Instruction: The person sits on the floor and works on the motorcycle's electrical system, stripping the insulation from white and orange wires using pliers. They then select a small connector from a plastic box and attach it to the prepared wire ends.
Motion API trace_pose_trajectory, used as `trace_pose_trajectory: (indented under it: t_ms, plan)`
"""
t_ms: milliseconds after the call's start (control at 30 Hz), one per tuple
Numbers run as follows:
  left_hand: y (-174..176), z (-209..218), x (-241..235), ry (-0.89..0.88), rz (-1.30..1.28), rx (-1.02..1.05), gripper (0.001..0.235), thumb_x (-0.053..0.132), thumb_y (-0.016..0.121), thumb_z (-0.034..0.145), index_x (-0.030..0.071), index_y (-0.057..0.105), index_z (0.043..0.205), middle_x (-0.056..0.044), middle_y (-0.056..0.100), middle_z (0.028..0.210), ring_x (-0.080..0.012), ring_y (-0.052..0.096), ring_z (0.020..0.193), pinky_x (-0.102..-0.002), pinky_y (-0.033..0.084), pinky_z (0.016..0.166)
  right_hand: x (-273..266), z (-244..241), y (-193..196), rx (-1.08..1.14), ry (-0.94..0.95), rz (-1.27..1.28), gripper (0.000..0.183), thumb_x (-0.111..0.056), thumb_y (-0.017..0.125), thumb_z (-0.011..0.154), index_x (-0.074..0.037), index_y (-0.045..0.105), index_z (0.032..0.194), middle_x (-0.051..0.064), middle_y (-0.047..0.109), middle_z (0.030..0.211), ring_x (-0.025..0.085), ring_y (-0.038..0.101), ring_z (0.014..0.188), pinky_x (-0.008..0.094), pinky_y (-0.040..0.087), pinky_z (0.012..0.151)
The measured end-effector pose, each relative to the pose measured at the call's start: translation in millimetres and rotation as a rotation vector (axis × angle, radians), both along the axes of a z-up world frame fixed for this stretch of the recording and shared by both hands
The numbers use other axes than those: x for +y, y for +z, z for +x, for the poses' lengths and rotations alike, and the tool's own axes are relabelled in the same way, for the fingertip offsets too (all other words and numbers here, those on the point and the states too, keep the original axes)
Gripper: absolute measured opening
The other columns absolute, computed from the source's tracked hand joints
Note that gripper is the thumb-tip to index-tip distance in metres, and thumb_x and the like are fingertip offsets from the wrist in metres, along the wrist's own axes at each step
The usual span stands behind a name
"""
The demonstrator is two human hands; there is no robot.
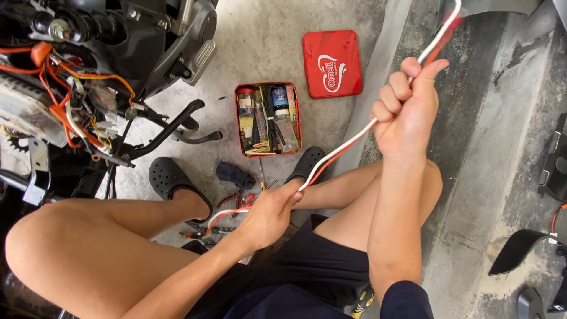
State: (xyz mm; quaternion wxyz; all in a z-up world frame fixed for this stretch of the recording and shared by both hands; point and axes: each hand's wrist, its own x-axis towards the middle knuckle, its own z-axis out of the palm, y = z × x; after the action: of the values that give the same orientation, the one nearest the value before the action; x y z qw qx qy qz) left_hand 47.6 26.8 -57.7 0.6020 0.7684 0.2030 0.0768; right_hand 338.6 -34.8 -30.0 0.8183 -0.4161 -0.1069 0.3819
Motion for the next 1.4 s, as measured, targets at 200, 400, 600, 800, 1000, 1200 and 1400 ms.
trace_pose_trajectory:
  t_ms: [200, 400, 600, 800, 1000, 1200, 1400]
  plan:
    - [-10, 6, 14, -0.151, -0.071, 0.096, 0.020, 0.021, 0.045, 0.108, 0.003, 0.053, 0.104, -0.023, 0.062, 0.082, -0.0447, 0.060, 0.082, -0.049, 0.047, 0.070, 2, -17, 7, 0.070, -0.046, 0.043, 0.040, -0.057, 0.045, 0.108, -0.019, 0.043, 0.096, -0.008, 0.018, 0.067, 0.006, 0.012, 0.052, 0.027, 0.010, 0.045]
    - [4, 37, 24, -0.079, -0.287, 0.012, 0.028, 0.027, 0.043, 0.111, 0.004, 0.056, 0.101, -0.009, 0.052, 0.075, -0.0194, 0.050, 0.070, -0.036, 0.046, 0.066, 12, -43, 20, 0.027, 0.012, -0.022, 0.041, -0.059, 0.043, 0.107, -0.020, 0.042, 0.095, -0.009, 0.016, 0.064, 0.004, 0.011, 0.049, 0.026, 0.009, 0.041]
    - [11, 52, 22, -0.054, -0.192, -0.133, 0.031, 0.029, 0.045, 0.111, 0.004, 0.057, 0.098, -0.011, 0.059, 0.079, -0.0231, 0.056, 0.074, -0.035, 0.050, 0.071, 15, -59, 9, 0.013, 0.107, -0.042, 0.043, -0.060, 0.042, 0.106, -0.019, 0.041, 0.095, -0.009, 0.018, 0.064, 0.004, 0.013, 0.050, 0.026, 0.010, 0.042]
    - [23, 45, 7, -0.024, 0.075, -0.016, 0.024, 0.025, 0.044, 0.108, 0.005, 0.057, 0.102, -0.020, 0.066, 0.078, -0.0447, 0.063, 0.076, -0.051, 0.047, 0.064, 13, -54, 24, -0.055, 0.081, -0.069, 0.045, -0.061, 0.041, 0.107, -0.018, 0.041, 0.093, -0.008, 0.020, 0.067, 0.004, 0.014, 0.052, 0.025, 0.010, 0.043]
    - [9, 35, 0, -0.093, 0.080, 0.033, 0.020, 0.021, 0.048, 0.107, 0.006, 0.056, 0.098, -0.021, 0.061, 0.069, -0.0454, 0.063, 0.071, -0.052, 0.047, 0.060, 5, -48, 44, -0.011, 0.024, 0.000, 0.046, -0.062, 0.039, 0.105, -0.018, 0.041, 0.093, -0.007, 0.020, 0.067, 0.006, 0.013, 0.052, 0.026, 0.010, 0.044]
    - [-12, 29, -9, -0.082, 0.071, -0.107, 0.017, 0.016, 0.049, 0.107, 0.003, 0.055, 0.099, -0.022, 0.064, 0.078, -0.0459, 0.064, 0.074, -0.052, 0.047, 0.061, -8, -46, 46, -0.289, 0.002, -0.012, 0.046, -0.054, 0.041, 0.114, -0.014, 0.040, 0.093, -0.006, 0.020, 0.064, 0.006, 0.016, 0.053, 0.027, 0.015, 0.048]
    - [-19, 25, -8, -0.053, 0.050, -0.041, 0.017, 0.016, 0.050, 0.106, 0.004, 0.058, 0.098, -0.020, 0.061, 0.065, -0.0425, 0.065, 0.064, -0.049, 0.047, 0.054, -10, -60, 54, -0.286, 0.101, 0.074, 0.021, -0.031, 0.046, 0.117, -0.010, 0.050, 0.118, -0.002, 0.035, 0.079, 0.009, 0.032, 0.068, 0.027, 0.029, 0.064]
